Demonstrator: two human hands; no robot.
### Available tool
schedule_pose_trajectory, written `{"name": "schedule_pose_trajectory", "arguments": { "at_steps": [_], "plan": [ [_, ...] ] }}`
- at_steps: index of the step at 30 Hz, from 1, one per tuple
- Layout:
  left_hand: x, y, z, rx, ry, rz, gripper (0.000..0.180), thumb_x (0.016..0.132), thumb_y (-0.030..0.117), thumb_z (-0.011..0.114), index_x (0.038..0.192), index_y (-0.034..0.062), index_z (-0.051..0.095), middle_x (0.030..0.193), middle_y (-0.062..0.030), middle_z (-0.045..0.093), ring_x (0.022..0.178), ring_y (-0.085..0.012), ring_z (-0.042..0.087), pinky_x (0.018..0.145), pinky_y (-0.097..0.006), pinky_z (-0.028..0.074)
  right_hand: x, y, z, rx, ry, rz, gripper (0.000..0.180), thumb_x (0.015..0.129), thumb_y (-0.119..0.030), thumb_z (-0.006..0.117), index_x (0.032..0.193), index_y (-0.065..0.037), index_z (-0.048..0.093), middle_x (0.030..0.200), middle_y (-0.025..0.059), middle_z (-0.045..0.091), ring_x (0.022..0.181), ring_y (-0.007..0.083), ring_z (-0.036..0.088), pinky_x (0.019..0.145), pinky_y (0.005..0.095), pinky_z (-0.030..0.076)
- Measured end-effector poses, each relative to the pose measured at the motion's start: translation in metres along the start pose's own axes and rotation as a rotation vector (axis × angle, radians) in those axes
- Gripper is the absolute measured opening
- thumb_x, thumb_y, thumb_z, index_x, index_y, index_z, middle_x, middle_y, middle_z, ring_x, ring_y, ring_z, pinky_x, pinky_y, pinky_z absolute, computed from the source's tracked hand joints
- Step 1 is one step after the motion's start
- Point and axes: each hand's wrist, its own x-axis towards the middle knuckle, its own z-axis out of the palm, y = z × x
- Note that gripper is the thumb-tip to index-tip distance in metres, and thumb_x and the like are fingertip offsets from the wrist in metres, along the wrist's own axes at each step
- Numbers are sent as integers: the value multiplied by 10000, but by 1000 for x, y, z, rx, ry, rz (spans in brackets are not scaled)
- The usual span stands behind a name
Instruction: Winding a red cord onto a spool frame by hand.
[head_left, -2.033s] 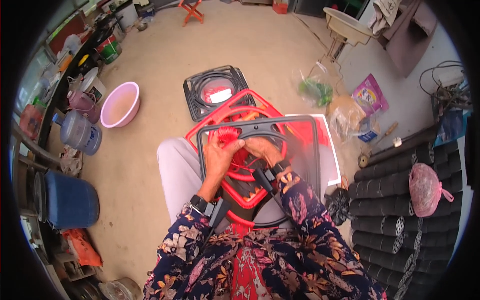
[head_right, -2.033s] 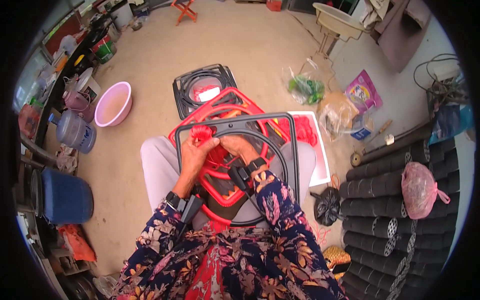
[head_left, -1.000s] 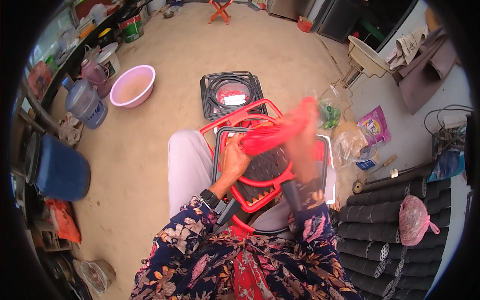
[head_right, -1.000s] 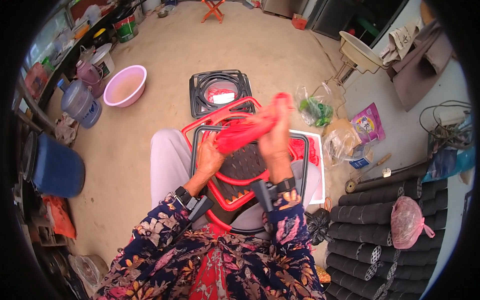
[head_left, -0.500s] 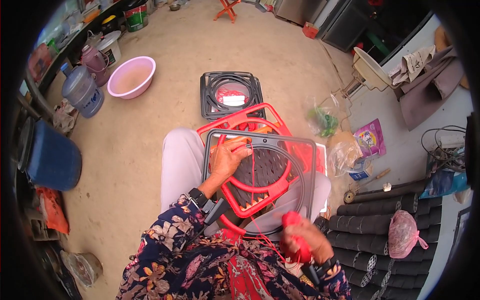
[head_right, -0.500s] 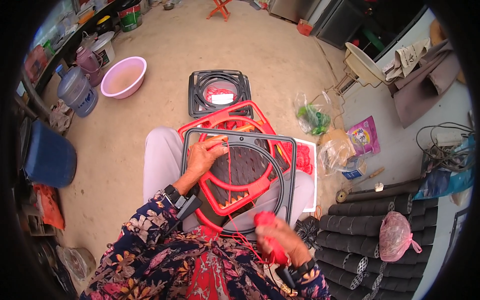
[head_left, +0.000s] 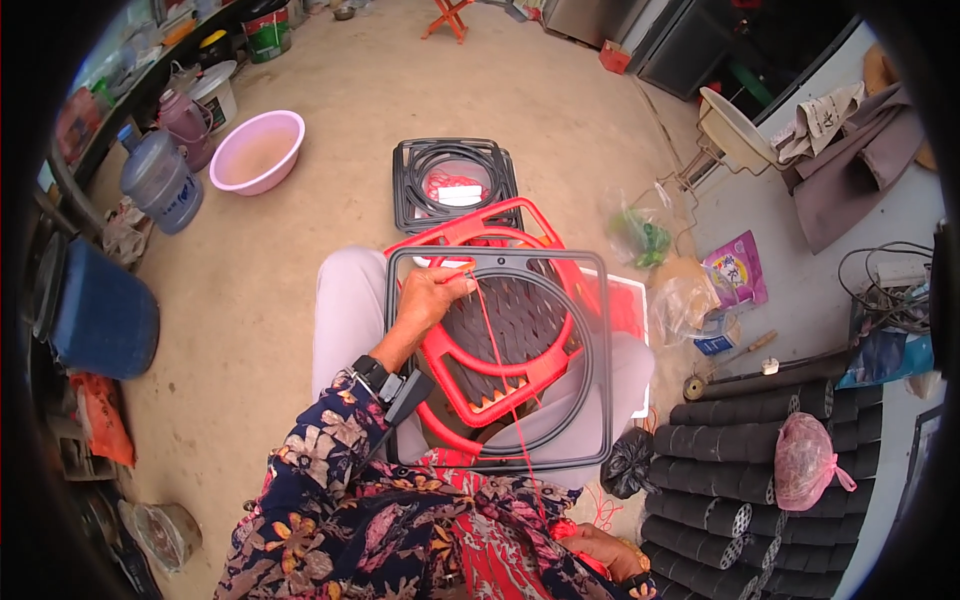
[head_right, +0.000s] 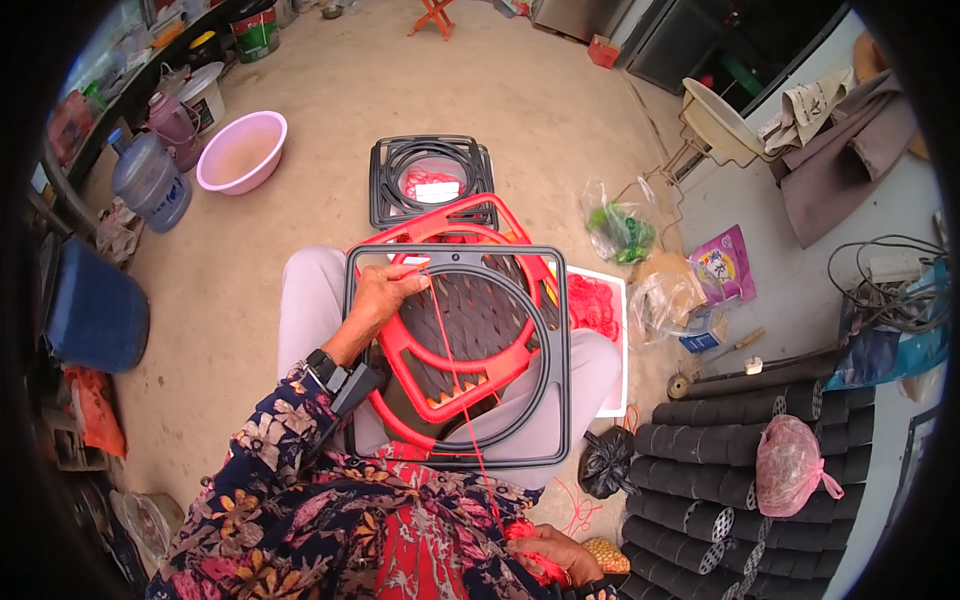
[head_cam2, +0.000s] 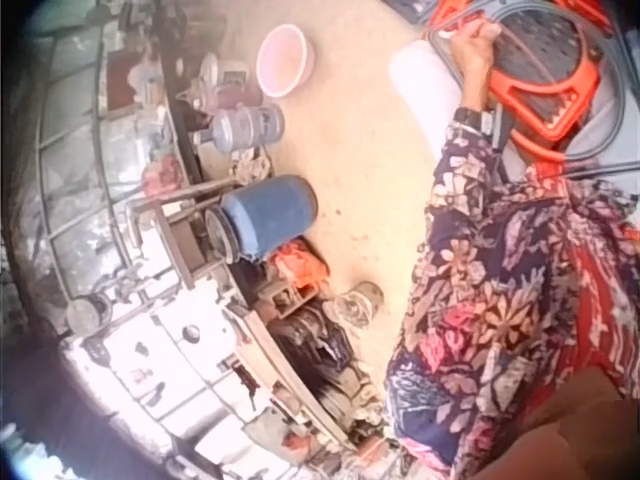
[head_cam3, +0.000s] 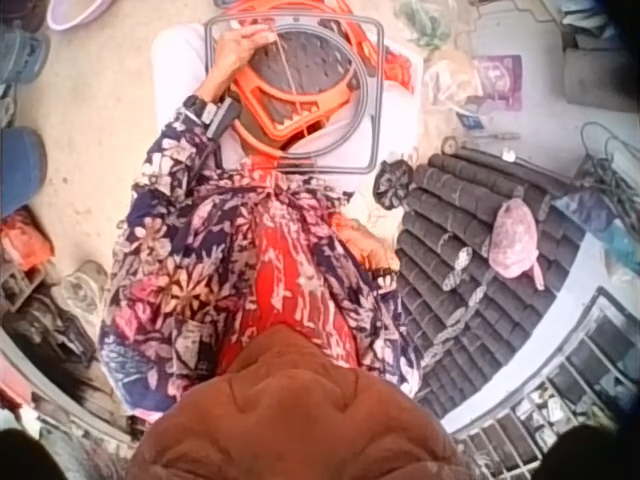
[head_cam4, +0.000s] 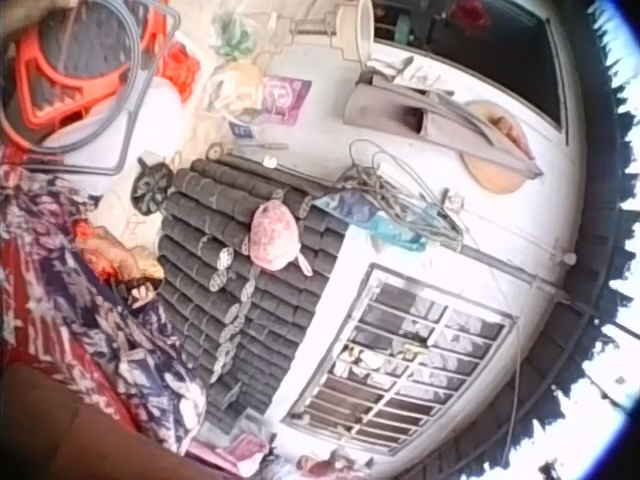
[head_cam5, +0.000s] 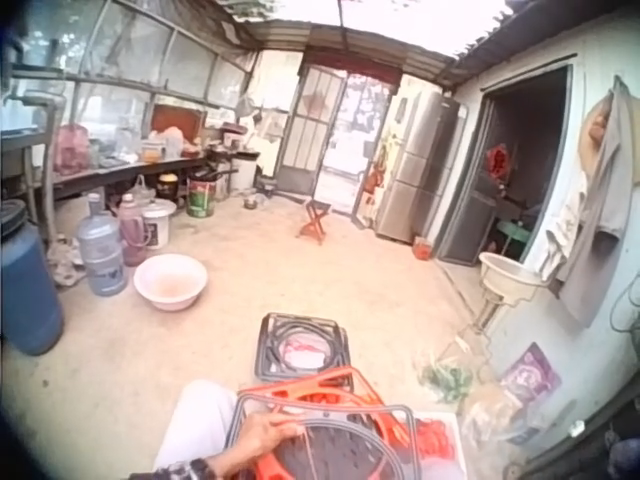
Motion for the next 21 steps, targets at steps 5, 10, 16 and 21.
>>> {"name": "schedule_pose_trajectory", "arguments": {
  "at_steps": [5, 10, 16, 21],
  "plan": [
    [6, 16, -3, -226, -143, -321, 293, 872, 216, 710, 1134, 85, 712, 527, 11, 493, 378, -52, 354, 341, -236, 242, 27, 50, -16, -127, -47, -83, 249, 867, -240, 718, 849, -3, 645, 678, -19, 574, 610, 67, 526, 537, 223, 418],
    [8, 36, -7, -238, -257, -428, 328, 910, 286, 653, 1161, 78, 694, 496, 14, 473, 347, -61, 360, 325, -233, 243, 38, 62, -35, -196, -193, -23, 275, 851, -274, 743, 913, -24, 647, 753, -47, 569, 696, 58, 497, 654, 218, 424],
    [12, 41, 3, -293, -358, -412, 367, 905, 324, 674, 1162, 62, 674, 498, 5, 476, 349, -64, 380, 318, -222, 261, 41, 59, -34, -312, -101, 32, 299, 864, -311, 722, 926, -27, 655, 762, -44, 596, 712, 62, 513, 669, 227, 432],
    [21, 45, 10, -385, -444, -452, 384, 902, 294, 691, 1182, 36, 641, 516, -1, 490, 365, -56, 406, 317, -202, 283, 17, 35, -32, -482, -350, -147, 326, 860, -80, 701, 1178, -29, 657, 1078, 41, 640, 1054, 192, 546, 959, 316, 380]
  ]
}}
